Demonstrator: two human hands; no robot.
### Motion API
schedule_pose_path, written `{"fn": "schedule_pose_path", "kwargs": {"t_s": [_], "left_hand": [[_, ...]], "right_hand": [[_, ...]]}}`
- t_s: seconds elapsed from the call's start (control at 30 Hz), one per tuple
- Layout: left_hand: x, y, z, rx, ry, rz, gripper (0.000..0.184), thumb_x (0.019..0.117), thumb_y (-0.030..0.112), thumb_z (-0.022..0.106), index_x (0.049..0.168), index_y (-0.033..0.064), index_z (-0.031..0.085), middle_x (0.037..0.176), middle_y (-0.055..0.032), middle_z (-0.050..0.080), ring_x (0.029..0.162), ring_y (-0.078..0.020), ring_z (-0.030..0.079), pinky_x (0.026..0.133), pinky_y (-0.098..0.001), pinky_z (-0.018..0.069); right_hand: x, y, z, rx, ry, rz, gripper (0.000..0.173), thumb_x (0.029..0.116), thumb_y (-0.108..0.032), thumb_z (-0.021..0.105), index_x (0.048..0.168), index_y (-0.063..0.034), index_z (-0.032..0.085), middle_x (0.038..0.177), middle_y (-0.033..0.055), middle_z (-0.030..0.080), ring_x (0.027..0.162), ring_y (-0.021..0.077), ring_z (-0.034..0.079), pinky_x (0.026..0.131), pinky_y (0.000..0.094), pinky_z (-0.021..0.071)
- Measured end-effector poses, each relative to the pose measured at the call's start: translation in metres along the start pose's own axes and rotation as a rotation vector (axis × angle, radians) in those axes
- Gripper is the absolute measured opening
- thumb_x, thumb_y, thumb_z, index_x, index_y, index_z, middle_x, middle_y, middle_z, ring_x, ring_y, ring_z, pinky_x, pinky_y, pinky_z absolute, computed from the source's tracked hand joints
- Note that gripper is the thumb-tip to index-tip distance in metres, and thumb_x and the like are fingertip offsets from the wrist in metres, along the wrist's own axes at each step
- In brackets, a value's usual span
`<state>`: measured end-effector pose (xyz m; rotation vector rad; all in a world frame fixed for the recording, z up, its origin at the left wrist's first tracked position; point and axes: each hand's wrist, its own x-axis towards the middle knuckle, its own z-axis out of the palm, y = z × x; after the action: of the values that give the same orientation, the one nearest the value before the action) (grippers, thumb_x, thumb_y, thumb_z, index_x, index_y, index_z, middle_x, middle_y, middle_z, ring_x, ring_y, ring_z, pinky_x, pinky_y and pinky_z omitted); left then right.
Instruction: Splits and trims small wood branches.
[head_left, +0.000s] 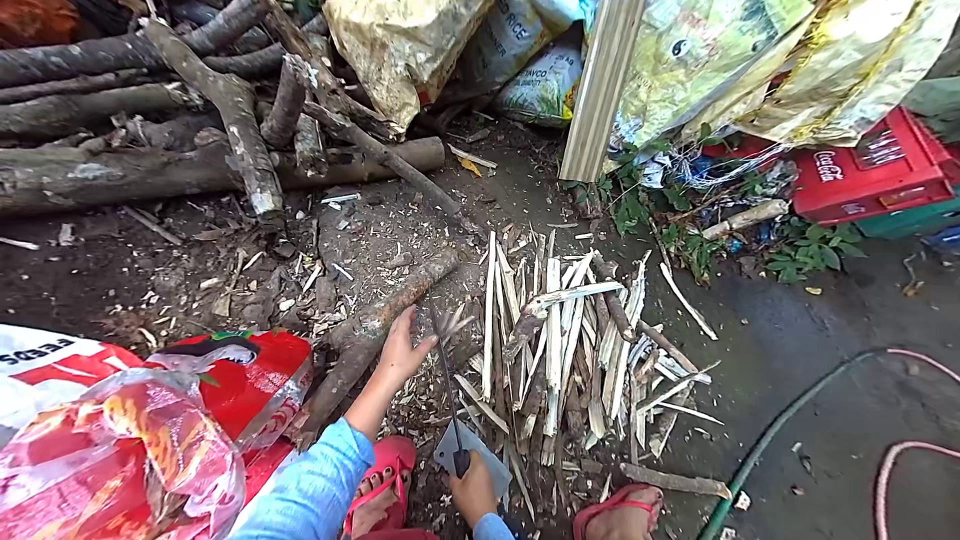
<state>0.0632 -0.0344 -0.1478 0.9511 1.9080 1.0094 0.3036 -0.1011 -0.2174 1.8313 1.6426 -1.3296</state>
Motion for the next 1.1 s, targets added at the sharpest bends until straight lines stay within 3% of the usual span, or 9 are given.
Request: {"fn": "schedule_pose_path", "kwargs": {"t_s": [0.13, 0.27, 0.4, 0.53, 0.6, 0.77, 0.9, 1.0, 1.1], "left_hand": [[0.024, 0.018, 0.012, 0.2, -0.146, 0.071, 0.058, 0.1023, 0.022, 0.064, 0.153, 0.0019, 0.045, 0.149, -0.0234, 0.053, 0.131, -0.0357, 0.057, 0.113, -0.0471, 0.0446], [0.02, 0.017, 0.023, 0.295, -0.244, 0.236, 0.031, 0.1079, 0.01, 0.047, 0.128, -0.0025, 0.067, 0.13, -0.021, 0.067, 0.126, -0.0322, 0.063, 0.113, -0.0449, 0.0443], [0.006, 0.003, 0.022, 0.152, -0.344, 0.365, 0.035, 0.0977, -0.005, 0.045, 0.127, -0.0092, 0.064, 0.13, -0.027, 0.065, 0.125, -0.0359, 0.061, 0.112, -0.045, 0.0449], [-0.002, -0.014, 0.025, 0.144, -0.234, 0.516, 0.025, 0.1003, 0.002, 0.055, 0.115, -0.0124, 0.068, 0.118, -0.0289, 0.07, 0.115, -0.0397, 0.067, 0.107, -0.0466, 0.0496], [-0.004, -0.009, 0.02, 0.198, -0.174, 0.542, 0.023, 0.1024, 0.002, 0.054, 0.111, -0.0118, 0.07, 0.114, -0.0279, 0.071, 0.112, -0.04, 0.069, 0.105, -0.0471, 0.0507], [-0.017, -0.001, 0.011, 0.26, -0.026, 0.68, 0.019, 0.0995, 0.001, 0.058, 0.105, -0.0087, 0.072, 0.107, -0.0235, 0.075, 0.104, -0.0383, 0.073, 0.098, -0.0492, 0.0555], [-0.009, -0.026, 0.016, 0.292, -0.085, 0.525, 0.025, 0.1032, 0.005, 0.054, 0.111, -0.0115, 0.071, 0.113, -0.0269, 0.073, 0.112, -0.0416, 0.07, 0.105, -0.0507, 0.0507], [-0.002, -0.015, 0.006, 0.285, -0.085, 0.425, 0.027, 0.1054, 0.006, 0.051, 0.115, -0.0116, 0.07, 0.116, -0.0275, 0.072, 0.114, -0.0406, 0.069, 0.107, -0.0499, 0.0495], [0.004, -0.022, -0.009, 0.207, -0.025, 0.323, 0.029, 0.1063, 0.005, 0.047, 0.12, -0.0108, 0.067, 0.121, -0.0274, 0.069, 0.116, -0.0373, 0.067, 0.107, -0.0471, 0.0491]], "right_hand": [[-0.002, 0.01, 0.014, 0.042, 0.001, 0.008, 0.049, 0.0947, -0.02, 0.071, 0.136, 0.0019, 0.056, 0.114, 0.0249, 0.071, 0.109, 0.0386, 0.07, 0.097, 0.0562, 0.053], [-0.003, 0.011, 0.015, 0.023, -0.003, 0.02, 0.051, 0.0943, -0.019, 0.07, 0.139, 0.0011, 0.055, 0.117, 0.025, 0.07, 0.113, 0.0385, 0.068, 0.1, 0.0559, 0.0521], [-0.004, 0.013, 0.01, 0.099, -0.034, -0.01, 0.048, 0.0926, -0.016, 0.071, 0.134, 0.0036, 0.057, 0.112, 0.0256, 0.07, 0.107, 0.0382, 0.068, 0.096, 0.0551, 0.0524], [-0.01, 0.018, 0.012, 0.458, -0.107, -0.042, 0.037, 0.0886, -0.001, 0.07, 0.121, 0.0069, 0.054, 0.08, 0.0138, 0.062, 0.061, 0.0193, 0.062, 0.061, 0.0362, 0.0566], [-0.017, 0.014, 0.009, 0.534, -0.107, -0.044, 0.034, 0.087, 0.002, 0.068, 0.117, 0.0059, 0.054, 0.074, 0.011, 0.061, 0.053, 0.0165, 0.06, 0.055, 0.0337, 0.0553], [-0.039, -0.005, -0.001, 0.184, 0.002, -0.07, 0.042, 0.0892, -0.011, 0.072, 0.127, 0.0049, 0.06, 0.099, 0.023, 0.069, 0.09, 0.0349, 0.068, 0.085, 0.0534, 0.0537], [-0.026, -0.011, 0.003, 0.04, -0.077, 0.03, 0.046, 0.0925, -0.016, 0.069, 0.134, 0.0013, 0.058, 0.113, 0.0235, 0.071, 0.107, 0.0366, 0.07, 0.096, 0.0552, 0.0533], [-0.017, 0.001, 0.002, 0.31, -0.136, -0.008, 0.038, 0.0894, -0.006, 0.07, 0.123, 0.0041, 0.057, 0.087, 0.0163, 0.065, 0.067, 0.0235, 0.066, 0.066, 0.0413, 0.0582], [-0.023, 0.004, -0.004, 0.506, -0.13, 0.001, 0.034, 0.0882, 0.001, 0.069, 0.119, 0.0048, 0.055, 0.076, 0.0118, 0.061, 0.054, 0.0179, 0.06, 0.056, 0.0354, 0.0557]]}}
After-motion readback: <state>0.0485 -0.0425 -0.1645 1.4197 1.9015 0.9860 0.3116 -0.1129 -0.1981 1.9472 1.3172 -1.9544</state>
